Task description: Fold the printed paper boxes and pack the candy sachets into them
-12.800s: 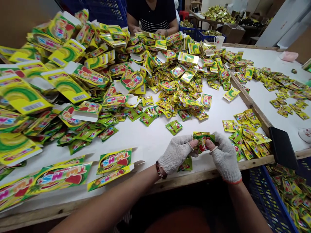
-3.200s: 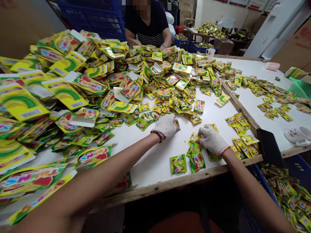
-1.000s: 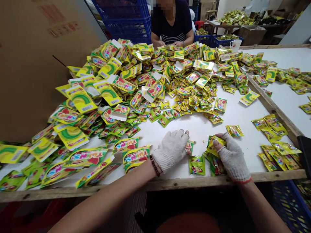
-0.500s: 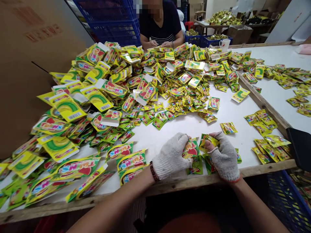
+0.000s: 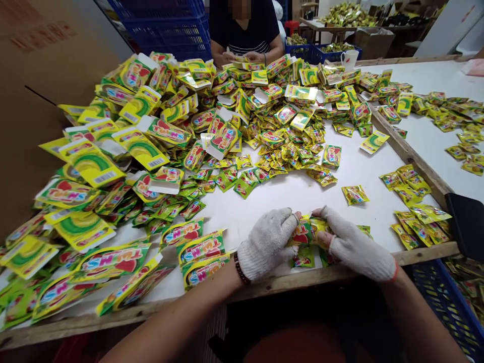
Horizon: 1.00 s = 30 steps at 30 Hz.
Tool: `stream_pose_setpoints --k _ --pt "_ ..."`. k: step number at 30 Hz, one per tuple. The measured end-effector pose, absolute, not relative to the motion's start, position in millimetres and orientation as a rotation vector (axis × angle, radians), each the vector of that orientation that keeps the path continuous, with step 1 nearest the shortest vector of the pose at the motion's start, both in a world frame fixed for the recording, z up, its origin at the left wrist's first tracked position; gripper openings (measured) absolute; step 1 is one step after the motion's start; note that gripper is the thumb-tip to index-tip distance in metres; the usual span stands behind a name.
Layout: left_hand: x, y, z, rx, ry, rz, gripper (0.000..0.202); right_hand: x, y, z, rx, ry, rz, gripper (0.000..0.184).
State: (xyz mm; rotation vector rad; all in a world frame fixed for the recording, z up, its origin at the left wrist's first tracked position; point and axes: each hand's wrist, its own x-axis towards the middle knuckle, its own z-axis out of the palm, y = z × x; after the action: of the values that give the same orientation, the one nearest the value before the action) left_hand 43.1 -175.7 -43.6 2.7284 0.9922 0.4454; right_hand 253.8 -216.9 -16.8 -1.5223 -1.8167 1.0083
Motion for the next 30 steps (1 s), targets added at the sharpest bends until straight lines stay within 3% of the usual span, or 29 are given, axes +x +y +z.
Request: stream_pose_setpoints --k 5,12,15,18,20,26,30 --pt "45 -176 -42 2.84 0.902 0.406 0.061 263 -218 -16 -1.652 -1.704 1.105 0.007" --pt "40 -177 -47 2.77 0.98 0.525 0.06 252 -219 -19 -1.603 -1.361 1.259 0.023" --pt "43 -179 -47 2.76 0.948 0.529 0.059 249 -221 -21 -1.642 -1.435 1.143 0.013" --pt "47 -181 -46 2.759 0.951 0.527 0.059 242 -222 -22 -1.594 -1.571 1.02 0.016" --pt "46 -181 -46 2.747 1.013 0.574 0.058 240 -224 -19 -1.574 -1.551 1.11 0.02" --pt "42 -181 -45 2.776 1.04 0.66 0.057 239 -232 -10 -1.335 -1.392 1.788 0.017" --pt "32 -193 -37 2.818 1.055 0.544 0.054 240 -229 -4 -1.294 -1.448 1.846 0.023"
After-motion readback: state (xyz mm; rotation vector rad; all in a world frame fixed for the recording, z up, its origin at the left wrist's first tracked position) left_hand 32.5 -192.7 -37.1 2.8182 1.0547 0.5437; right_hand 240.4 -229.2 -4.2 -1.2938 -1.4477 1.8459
